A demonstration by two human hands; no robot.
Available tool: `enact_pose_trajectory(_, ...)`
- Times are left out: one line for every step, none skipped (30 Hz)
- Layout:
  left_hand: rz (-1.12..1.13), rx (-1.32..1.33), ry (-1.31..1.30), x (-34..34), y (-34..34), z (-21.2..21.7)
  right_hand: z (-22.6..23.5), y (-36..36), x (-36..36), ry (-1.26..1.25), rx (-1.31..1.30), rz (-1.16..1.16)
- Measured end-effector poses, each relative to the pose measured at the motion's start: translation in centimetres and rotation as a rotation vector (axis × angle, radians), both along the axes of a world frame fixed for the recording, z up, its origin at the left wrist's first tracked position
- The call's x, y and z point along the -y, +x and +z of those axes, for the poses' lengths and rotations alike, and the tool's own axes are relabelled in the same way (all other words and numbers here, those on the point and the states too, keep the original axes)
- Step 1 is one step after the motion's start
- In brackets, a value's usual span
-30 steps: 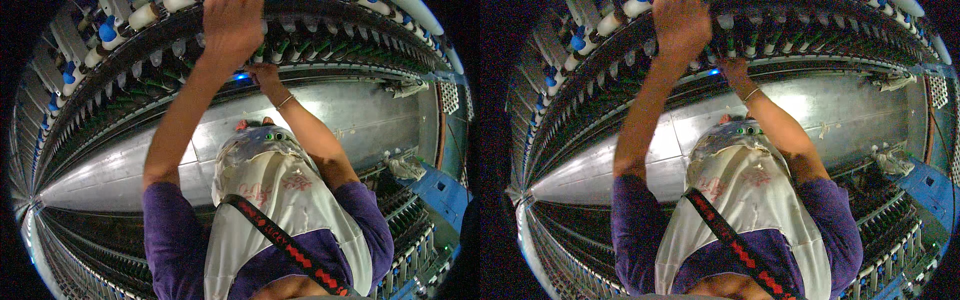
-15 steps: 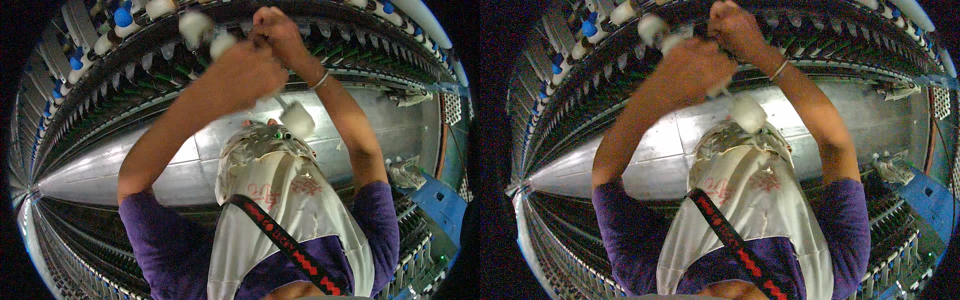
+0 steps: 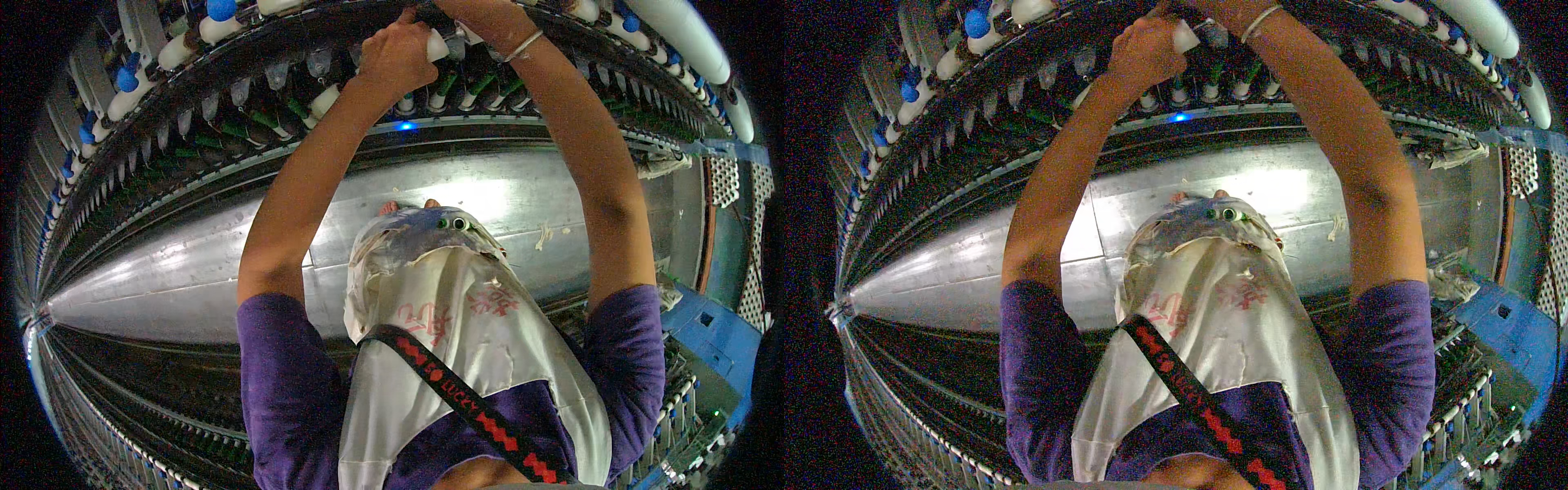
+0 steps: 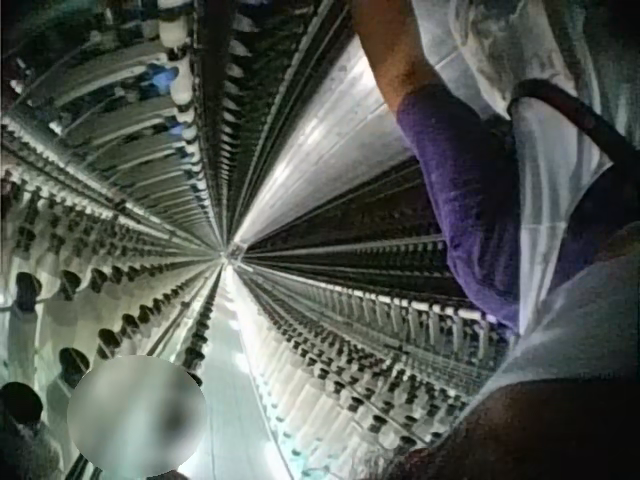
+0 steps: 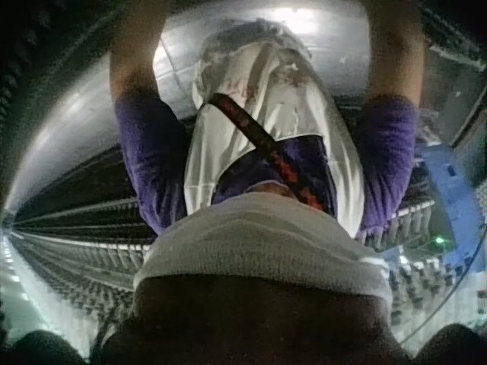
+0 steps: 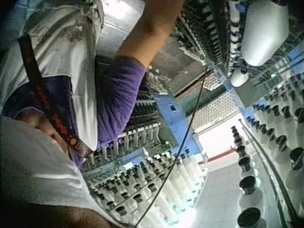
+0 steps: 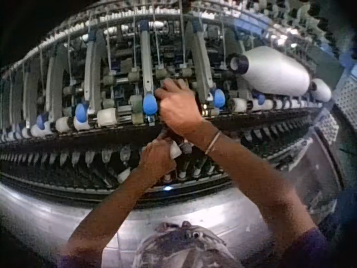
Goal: The person walks through a textile factory, picks up a green tool, and uses it to adjust parts of a spinning machine. They then collect white yarn spools from a rack and place them into a metal tray, carrying the tray to the machine and loading the spools onto the machine.
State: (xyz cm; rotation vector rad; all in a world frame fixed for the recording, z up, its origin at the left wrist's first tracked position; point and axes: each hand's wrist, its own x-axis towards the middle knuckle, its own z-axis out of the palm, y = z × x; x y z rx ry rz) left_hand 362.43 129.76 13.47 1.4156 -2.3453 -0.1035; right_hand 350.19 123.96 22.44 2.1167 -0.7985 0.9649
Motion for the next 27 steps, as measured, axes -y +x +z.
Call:
enact_pose_trajectory(-0.007,-0.012,0.008,-0.1,-0.2,0.0,0.1,0.1,-0.2,0.011,0.047,-0.013)
enact_pose_trajectory(-0.025,-0.058,-0.063,-0.4,-0.4,0.2,0.2,-0.1,-1.2,0.024,0.094,-0.027)
enact_pose_trajectory(-0.028,-0.012,0.0,-0.8,-0.7,0.4,0.5,-0.3,-2.7,0.034,0.141,-0.041)
enact_pose_trajectory(-0.039,-0.001,-0.023,-1.2,-1.1,0.7,1.0,-0.4,-4.0,0.038,0.188,-0.054)
enact_pose_trajectory(-0.052,0.007,-0.063,-1.7,-1.5,1.1,1.4,-0.5,-5.3,0.029,0.23,-0.066)
enact_pose_trajectory(-0.033,0.027,-0.111,-2.0,-2.0,1.6,1.3,-1.3,-8.0,-0.011,0.134,-0.13)
enact_pose_trajectory(-0.016,0.042,-0.176,-2.2,-2.5,2.2,0.8,-1.8,-11.2,0.021,0.131,-0.07)
enact_pose_trajectory(-0.034,0.067,-0.175,-2.1,-3.0,2.9,0.1,-2.5,-14.4,0.149,0.143,-0.018)
enact_pose_trajectory(-0.029,0.062,-0.36,-1.8,-3.5,3.8,-1.0,-3.3,-17.5,0.331,0.203,0.092)
enact_pose_trajectory(0.006,0.083,-0.491,-1.3,-3.9,4.8,-2.5,-4.3,-19.3,0.535,0.06,0.267)
enact_pose_trajectory(0.055,0.129,-0.563,-0.7,-4.3,5.8,-5.0,-4.7,-20.3,0.736,0.01,0.183)
enact_pose_trajectory(0.078,0.16,-0.66,0.0,-4.6,6.9,-7.8,-5.3,-20.9,0.871,0.05,0.161)
enact_pose_trajectory(0.063,0.115,-0.83,0.6,-4.7,7.8,-10.9,-6.0,-21.4,0.987,0.116,0.069)
enact_pose_trajectory(0.0,0.063,-0.837,1.1,-4.7,8.6,-14.0,-7.0,-22.1,0.992,0.121,-0.044)
enact_pose_trajectory(-0.042,0.058,-0.723,1.3,-4.6,9.1,-17.2,-7.9,-22.8,1.004,0.038,-0.187)
enact_pose_trajectory(-0.132,0.017,-0.667,1.5,-4.4,9.5,-20.1,-9.4,-24.1,1.185,-0.056,-0.362)
enact_pose_trajectory(-0.086,0.043,-0.53,1.4,-4.3,9.7,-23.3,-10.3,-25.2,1.26,-0.09,-0.46)
enact_pose_trajectory(-0.069,0.066,-0.453,1.4,-4.3,9.9,-26.1,-12.1,-25.8,1.531,-0.102,-0.509)
enact_pose_trajectory(-0.028,0.104,-0.341,1.2,-4.3,10.1,-28.9,-13.0,-28.8,1.504,0.045,-0.484)
enact_pose_trajectory(0.054,0.163,-0.228,1.2,-4.4,10.2,-31.9,-13.7,-30.8,1.581,0.142,-0.616)
enact_pose_trajectory(0.041,0.192,-0.232,1.2,-4.6,10.3,-34.5,-16.1,-32.9,1.687,0.132,-0.633)
enact_pose_trajectory(0.003,0.21,-0.357,1.3,-4.7,10.4,-37.3,-17.6,-35.5,1.726,0.21,-0.56)
enact_pose_trajectory(-0.115,0.111,-0.486,1.5,-4.8,10.4,-40.2,-18.6,-38.0,1.744,0.337,-0.668)
enact_pose_trajectory(-0.122,0.171,-0.569,1.8,-4.8,10.5,-43.4,-20.2,-40.0,1.983,0.412,-0.673)
enact_pose_trajectory(-0.02,0.202,-0.437,2.2,-4.8,10.6,-46.1,-21.5,-42.6,1.619,0.641,-0.407)
enact_pose_trajectory(0.014,0.157,-0.487,2.8,-4.8,10.6,-48.2,-24.2,-45.9,1.833,0.393,-0.627)
enact_pose_trajectory(0.109,0.161,-0.372,3.3,-4.7,10.6,-51.1,-25.1,-47.6,1.803,-0.054,-0.86)
